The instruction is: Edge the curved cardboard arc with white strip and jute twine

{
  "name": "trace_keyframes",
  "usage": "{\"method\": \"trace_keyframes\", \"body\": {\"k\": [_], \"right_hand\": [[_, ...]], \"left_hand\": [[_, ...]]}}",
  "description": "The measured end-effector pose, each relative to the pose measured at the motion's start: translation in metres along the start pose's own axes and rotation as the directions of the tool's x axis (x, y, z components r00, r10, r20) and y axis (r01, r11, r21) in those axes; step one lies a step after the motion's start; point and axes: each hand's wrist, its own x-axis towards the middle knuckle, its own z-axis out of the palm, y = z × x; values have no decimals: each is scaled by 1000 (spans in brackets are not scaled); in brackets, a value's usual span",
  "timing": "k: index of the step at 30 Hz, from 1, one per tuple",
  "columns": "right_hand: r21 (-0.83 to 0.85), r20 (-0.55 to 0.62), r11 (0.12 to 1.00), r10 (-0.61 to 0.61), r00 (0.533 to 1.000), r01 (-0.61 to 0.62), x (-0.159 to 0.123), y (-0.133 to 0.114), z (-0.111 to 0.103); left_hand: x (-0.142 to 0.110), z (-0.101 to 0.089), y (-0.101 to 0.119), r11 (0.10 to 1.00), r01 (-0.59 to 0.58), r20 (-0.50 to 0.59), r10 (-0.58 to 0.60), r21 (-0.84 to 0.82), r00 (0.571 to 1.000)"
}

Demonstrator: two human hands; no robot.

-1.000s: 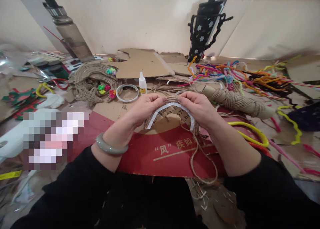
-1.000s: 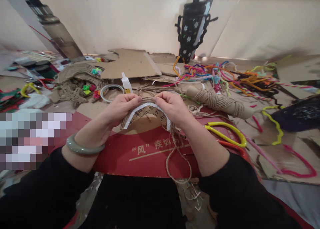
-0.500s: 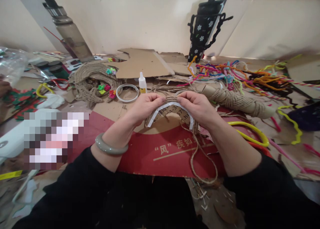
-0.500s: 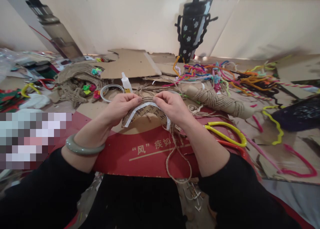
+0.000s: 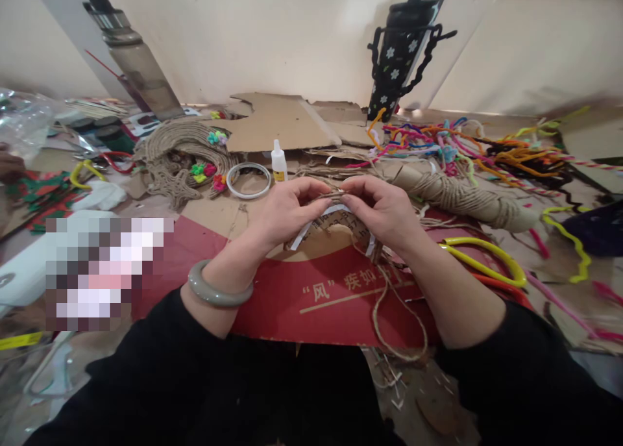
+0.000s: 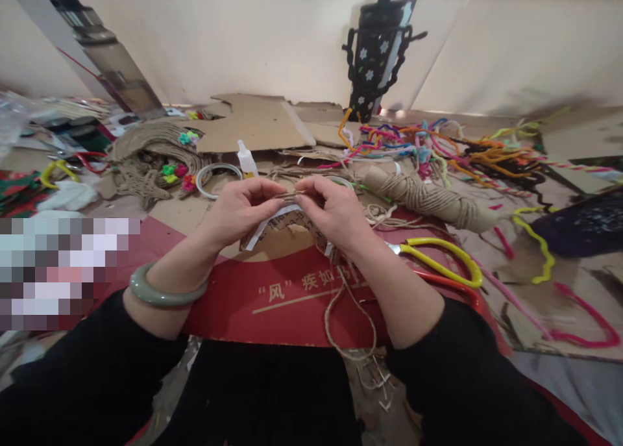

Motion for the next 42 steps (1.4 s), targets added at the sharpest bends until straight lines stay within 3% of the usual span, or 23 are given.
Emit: {"method": "trace_keyframes", "body": {"k": [9, 22, 32, 42], "right_hand": [[-158, 15, 970, -187, 982, 187, 0, 0, -1], [-166, 36, 978, -120, 992, 125, -1, -4, -1], [-146, 90, 970, -183, 979, 195, -1, -4, 0], [-162, 70, 974, -150, 986, 160, -2, -7, 2]], "left_hand": [[-2, 1, -2, 998, -3, -11, 4, 60, 1000], [-2, 1, -2, 999, 17, 12, -18, 40, 1000], [-2, 2, -2, 995, -10, 8, 9, 95, 1000], [-2, 3, -2, 996, -16, -3, 17, 90, 1000]]}}
